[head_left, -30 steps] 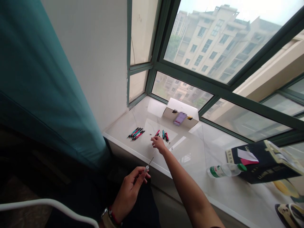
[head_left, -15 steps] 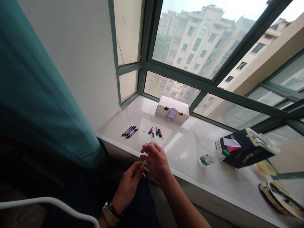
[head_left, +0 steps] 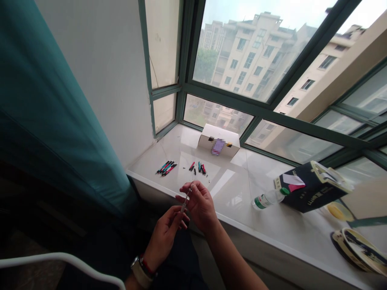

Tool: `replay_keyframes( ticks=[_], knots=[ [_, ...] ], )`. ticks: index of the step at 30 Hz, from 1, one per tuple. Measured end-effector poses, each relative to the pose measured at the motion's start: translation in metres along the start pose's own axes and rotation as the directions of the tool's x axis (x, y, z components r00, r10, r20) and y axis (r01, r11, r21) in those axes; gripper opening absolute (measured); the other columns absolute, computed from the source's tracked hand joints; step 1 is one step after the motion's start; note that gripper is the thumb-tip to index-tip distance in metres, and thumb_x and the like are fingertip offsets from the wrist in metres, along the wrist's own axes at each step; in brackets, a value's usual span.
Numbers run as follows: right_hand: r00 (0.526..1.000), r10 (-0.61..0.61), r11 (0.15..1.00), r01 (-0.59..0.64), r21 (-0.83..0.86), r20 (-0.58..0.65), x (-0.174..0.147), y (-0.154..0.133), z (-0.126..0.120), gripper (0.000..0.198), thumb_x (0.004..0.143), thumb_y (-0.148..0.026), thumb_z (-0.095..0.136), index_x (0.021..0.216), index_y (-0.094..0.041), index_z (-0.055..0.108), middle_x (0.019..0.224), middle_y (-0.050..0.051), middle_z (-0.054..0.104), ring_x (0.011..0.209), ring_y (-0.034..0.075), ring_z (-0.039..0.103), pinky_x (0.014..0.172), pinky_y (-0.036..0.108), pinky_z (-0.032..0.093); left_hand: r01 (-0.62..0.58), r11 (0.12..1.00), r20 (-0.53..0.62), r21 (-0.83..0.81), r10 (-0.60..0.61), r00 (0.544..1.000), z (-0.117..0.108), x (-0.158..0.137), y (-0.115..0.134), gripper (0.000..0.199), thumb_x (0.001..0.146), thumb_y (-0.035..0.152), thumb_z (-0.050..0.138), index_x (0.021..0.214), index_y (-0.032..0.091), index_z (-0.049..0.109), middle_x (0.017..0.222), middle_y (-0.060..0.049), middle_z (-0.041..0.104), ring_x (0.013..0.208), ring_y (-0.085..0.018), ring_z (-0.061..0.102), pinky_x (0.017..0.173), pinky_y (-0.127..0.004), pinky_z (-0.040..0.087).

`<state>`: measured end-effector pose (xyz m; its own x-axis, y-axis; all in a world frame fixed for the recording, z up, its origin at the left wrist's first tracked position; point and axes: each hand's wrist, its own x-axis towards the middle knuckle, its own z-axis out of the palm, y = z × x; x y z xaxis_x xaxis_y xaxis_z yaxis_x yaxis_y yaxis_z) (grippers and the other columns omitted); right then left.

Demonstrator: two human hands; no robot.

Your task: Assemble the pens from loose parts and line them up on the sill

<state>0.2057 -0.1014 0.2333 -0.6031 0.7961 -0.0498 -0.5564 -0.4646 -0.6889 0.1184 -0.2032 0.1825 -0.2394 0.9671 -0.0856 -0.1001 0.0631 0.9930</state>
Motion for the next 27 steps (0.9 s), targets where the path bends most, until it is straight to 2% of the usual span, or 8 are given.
replay_keyframes(
  ticks=[17, 27],
  knots=[
    [1.000, -0.013, 1.000, 0.013, 0.027, -0.004, -0.0052, 0.0014, 0.0066, 0.014, 0.084, -0.032, 0.069, 0.084, -0.021, 0.060, 0.092, 0.001, 0.061, 0.088, 0.015, 0.057, 0.082, 0.038, 0.056, -0.024, 1.000, -0.026, 0.003, 0.024, 0.999, -0.0028, -0.0067, 0.0031, 0.033, 0.093, 0.044, 0.048, 0.109, 0.018, 0.060, 0.090, -0.005, 0.068, 0.073, -0.016, 0.062, 0.071, -0.029, 0.048],
    [1.000, -0.024, 0.999, 0.024, -0.041, -0.009, -0.0076, 0.0035, 0.0094, 0.018, 0.082, -0.035, 0.071, 0.081, -0.022, 0.058, 0.090, 0.000, 0.061, 0.084, 0.015, 0.059, 0.082, 0.040, 0.057, -0.014, 1.000, -0.031, -0.010, 0.013, 0.999, -0.0028, -0.0094, 0.0067, 0.037, 0.091, 0.047, 0.049, 0.109, 0.017, 0.061, 0.085, -0.004, 0.067, 0.072, -0.016, 0.061, 0.071, -0.029, 0.048]
  ],
)
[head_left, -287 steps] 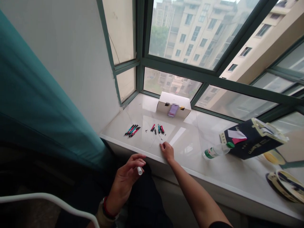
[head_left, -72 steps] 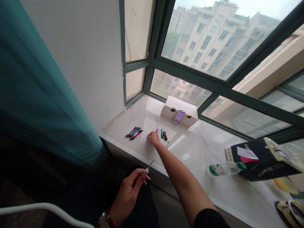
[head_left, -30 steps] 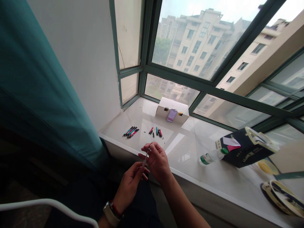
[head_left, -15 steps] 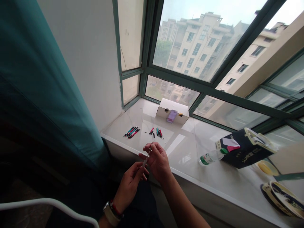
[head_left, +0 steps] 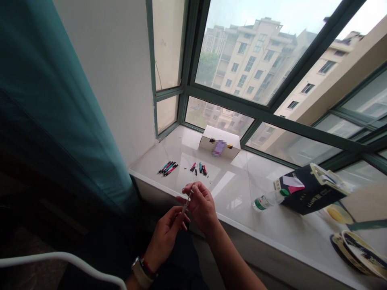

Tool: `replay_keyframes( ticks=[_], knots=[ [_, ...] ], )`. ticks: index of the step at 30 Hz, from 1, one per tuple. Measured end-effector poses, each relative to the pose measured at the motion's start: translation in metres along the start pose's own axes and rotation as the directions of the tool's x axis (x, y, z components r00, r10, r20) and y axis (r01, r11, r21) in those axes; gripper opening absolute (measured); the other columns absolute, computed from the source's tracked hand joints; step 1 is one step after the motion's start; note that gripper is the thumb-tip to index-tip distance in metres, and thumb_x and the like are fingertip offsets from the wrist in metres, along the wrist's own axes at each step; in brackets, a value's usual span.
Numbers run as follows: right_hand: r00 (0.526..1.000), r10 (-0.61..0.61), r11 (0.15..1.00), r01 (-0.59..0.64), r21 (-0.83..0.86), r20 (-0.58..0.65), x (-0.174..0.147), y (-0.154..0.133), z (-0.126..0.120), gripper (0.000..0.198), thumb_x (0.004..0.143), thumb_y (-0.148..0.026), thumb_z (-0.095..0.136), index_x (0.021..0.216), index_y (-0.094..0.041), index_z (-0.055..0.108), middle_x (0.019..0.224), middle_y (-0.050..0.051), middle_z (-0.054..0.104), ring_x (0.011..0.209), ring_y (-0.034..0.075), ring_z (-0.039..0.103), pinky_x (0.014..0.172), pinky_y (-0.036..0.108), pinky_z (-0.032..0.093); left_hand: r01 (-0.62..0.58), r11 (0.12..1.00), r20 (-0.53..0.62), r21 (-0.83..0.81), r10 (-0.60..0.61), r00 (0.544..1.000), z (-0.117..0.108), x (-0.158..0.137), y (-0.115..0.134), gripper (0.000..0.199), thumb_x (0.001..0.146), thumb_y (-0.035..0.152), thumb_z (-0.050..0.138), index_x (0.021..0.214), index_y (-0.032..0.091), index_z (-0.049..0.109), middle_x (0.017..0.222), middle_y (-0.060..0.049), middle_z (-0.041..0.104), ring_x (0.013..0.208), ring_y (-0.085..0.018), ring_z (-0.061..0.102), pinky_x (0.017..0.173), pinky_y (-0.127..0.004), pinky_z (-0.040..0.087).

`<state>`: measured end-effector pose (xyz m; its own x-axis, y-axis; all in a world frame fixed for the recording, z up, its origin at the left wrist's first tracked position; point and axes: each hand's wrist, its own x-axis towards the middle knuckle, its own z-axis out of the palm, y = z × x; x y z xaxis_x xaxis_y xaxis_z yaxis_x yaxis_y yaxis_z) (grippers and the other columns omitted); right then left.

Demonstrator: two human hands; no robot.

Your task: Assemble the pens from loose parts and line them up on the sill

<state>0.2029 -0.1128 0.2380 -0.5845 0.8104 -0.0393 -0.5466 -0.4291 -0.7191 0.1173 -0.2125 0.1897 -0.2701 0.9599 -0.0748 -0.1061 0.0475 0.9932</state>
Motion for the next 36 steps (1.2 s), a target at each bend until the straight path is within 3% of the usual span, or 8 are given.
replay_keyframes(
  ticks=[12, 17, 24, 28, 32, 36],
  knots=[
    [0.996, -0.067, 0.981, 0.077, -0.175, 0.063, -0.001, 0.000, -0.005, 0.017, 0.084, -0.035, 0.068, 0.083, -0.021, 0.058, 0.089, 0.002, 0.064, 0.086, 0.016, 0.061, 0.084, 0.041, 0.056, -0.005, 1.000, -0.036, -0.001, 0.004, 0.999, -0.004, -0.003, 0.003, 0.041, 0.090, 0.049, 0.051, 0.113, 0.017, 0.061, 0.082, -0.004, 0.067, 0.070, -0.016, 0.062, 0.070, -0.028, 0.048],
    [0.996, -0.039, 0.956, 0.059, -0.288, 0.075, -0.004, 0.002, -0.011, 0.019, 0.084, -0.038, 0.066, 0.084, -0.021, 0.059, 0.090, 0.003, 0.065, 0.083, 0.017, 0.064, 0.083, 0.040, 0.056, -0.021, 0.998, -0.062, 0.056, 0.024, 0.998, -0.005, -0.004, 0.006, 0.043, 0.089, 0.051, 0.051, 0.114, 0.018, 0.062, 0.081, -0.004, 0.068, 0.072, -0.018, 0.062, 0.071, -0.028, 0.047],
    [0.998, -0.043, 0.952, 0.054, -0.301, 0.043, -0.010, 0.014, -0.014, 0.019, 0.084, -0.039, 0.066, 0.084, -0.021, 0.060, 0.089, 0.003, 0.066, 0.079, 0.017, 0.066, 0.075, 0.034, 0.056, -0.023, 0.996, -0.051, 0.086, 0.028, 0.998, -0.005, -0.006, 0.008, 0.040, 0.090, 0.051, 0.050, 0.108, 0.018, 0.065, 0.079, -0.004, 0.067, 0.072, -0.018, 0.061, 0.070, -0.028, 0.047],
    [0.999, -0.020, 0.956, 0.033, -0.292, 0.046, -0.010, 0.016, -0.019, 0.021, 0.083, -0.040, 0.068, 0.086, -0.020, 0.061, 0.091, 0.005, 0.068, 0.080, 0.018, 0.065, 0.075, 0.034, 0.055, -0.015, 0.997, -0.057, 0.080, 0.019, 0.998, -0.007, -0.006, 0.005, 0.042, 0.089, 0.049, 0.051, 0.114, 0.018, 0.063, 0.082, -0.005, 0.068, 0.073, -0.018, 0.061, 0.071, -0.029, 0.047],
    [0.998, -0.045, 0.950, 0.055, -0.307, 0.038, 0.001, 0.017, -0.042, 0.023, 0.084, -0.042, 0.065, 0.090, -0.020, 0.062, 0.088, 0.004, 0.067, 0.081, 0.017, 0.064, 0.080, 0.035, 0.054, -0.005, 0.997, -0.066, 0.081, 0.010, 0.998, -0.012, -0.004, 0.002, 0.037, 0.090, 0.047, 0.050, 0.111, 0.019, 0.062, 0.085, -0.004, 0.068, 0.075, -0.018, 0.061, 0.075, -0.029, 0.047],
    [0.986, -0.089, 0.905, 0.022, -0.424, -0.139, 0.033, 0.023, -0.101, 0.027, 0.082, -0.043, 0.064, 0.088, -0.017, 0.061, 0.082, 0.003, 0.066, 0.078, 0.015, 0.062, 0.078, 0.033, 0.054, 0.002, 0.999, -0.070, 0.040, 0.001, 0.998, -0.014, -0.003, -0.002, 0.036, 0.091, 0.047, 0.049, 0.108, 0.019, 0.063, 0.088, -0.005, 0.068, 0.075, -0.018, 0.062, 0.077, -0.031, 0.049]
  ],
)
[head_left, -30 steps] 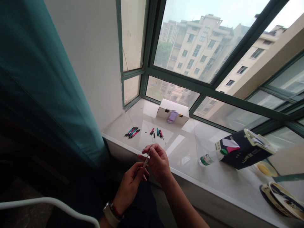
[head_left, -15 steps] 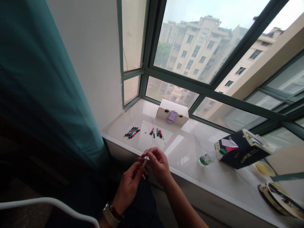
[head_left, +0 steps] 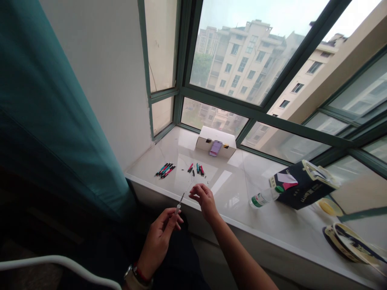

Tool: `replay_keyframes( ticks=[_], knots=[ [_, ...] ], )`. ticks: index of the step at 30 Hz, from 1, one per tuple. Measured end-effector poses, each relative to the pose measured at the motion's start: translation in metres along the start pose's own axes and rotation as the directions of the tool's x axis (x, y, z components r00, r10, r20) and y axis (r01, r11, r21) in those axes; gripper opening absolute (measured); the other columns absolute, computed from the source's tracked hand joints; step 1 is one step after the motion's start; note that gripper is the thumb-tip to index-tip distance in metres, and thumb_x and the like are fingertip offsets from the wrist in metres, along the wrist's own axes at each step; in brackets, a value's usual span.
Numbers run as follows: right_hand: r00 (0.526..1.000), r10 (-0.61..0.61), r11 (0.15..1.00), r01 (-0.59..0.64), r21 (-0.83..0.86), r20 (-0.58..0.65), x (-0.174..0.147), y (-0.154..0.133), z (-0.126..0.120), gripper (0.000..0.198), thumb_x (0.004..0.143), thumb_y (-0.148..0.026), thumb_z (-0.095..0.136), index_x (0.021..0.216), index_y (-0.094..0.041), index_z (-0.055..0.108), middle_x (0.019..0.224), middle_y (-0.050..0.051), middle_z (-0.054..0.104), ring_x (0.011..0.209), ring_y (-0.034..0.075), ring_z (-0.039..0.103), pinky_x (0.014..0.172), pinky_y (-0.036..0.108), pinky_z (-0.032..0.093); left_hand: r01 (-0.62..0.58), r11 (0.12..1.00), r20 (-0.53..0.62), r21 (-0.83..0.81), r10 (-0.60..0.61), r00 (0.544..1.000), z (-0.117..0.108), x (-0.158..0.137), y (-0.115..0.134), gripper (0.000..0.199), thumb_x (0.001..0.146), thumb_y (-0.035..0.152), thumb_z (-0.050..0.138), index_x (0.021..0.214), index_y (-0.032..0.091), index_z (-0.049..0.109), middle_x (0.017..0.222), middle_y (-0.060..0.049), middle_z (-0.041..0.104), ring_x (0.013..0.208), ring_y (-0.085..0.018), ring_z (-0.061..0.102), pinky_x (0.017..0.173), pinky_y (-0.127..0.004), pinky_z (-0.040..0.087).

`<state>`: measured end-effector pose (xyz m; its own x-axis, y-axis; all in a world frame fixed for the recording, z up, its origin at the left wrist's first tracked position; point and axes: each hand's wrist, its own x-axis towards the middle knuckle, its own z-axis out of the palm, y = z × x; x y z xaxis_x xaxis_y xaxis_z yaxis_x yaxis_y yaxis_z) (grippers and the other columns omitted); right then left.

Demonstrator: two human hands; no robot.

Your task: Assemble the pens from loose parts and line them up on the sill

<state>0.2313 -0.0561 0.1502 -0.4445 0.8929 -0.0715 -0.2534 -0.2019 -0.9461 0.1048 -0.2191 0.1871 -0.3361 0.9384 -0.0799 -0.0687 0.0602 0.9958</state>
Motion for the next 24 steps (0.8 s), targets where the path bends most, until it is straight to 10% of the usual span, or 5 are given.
replay_keyframes(
  ticks=[10, 24],
  knots=[
    [0.913, 0.128, 0.626, -0.377, -0.682, -0.387, 0.109, 0.048, -0.106, 0.016, 0.082, -0.022, 0.052, 0.089, -0.013, 0.063, 0.083, 0.008, 0.068, 0.062, 0.012, 0.060, 0.063, 0.025, 0.048, 0.002, 1.000, -0.036, -0.027, -0.003, 0.999, -0.004, 0.004, -0.006, 0.036, 0.088, 0.048, 0.055, 0.107, 0.019, 0.065, 0.088, -0.005, 0.069, 0.073, -0.017, 0.063, 0.074, -0.031, 0.051],
    [0.952, 0.075, 0.318, -0.304, -0.898, -0.296, 0.196, 0.072, -0.066, 0.029, 0.081, -0.021, 0.063, 0.109, -0.014, 0.062, 0.113, 0.014, 0.064, 0.104, 0.022, 0.058, 0.086, 0.027, 0.041, 0.052, 0.999, 0.007, -0.016, -0.051, 0.999, -0.005, 0.021, -0.016, 0.033, 0.090, 0.045, 0.053, 0.109, 0.020, 0.063, 0.090, -0.005, 0.068, 0.076, -0.017, 0.063, 0.077, -0.031, 0.050]
  ],
)
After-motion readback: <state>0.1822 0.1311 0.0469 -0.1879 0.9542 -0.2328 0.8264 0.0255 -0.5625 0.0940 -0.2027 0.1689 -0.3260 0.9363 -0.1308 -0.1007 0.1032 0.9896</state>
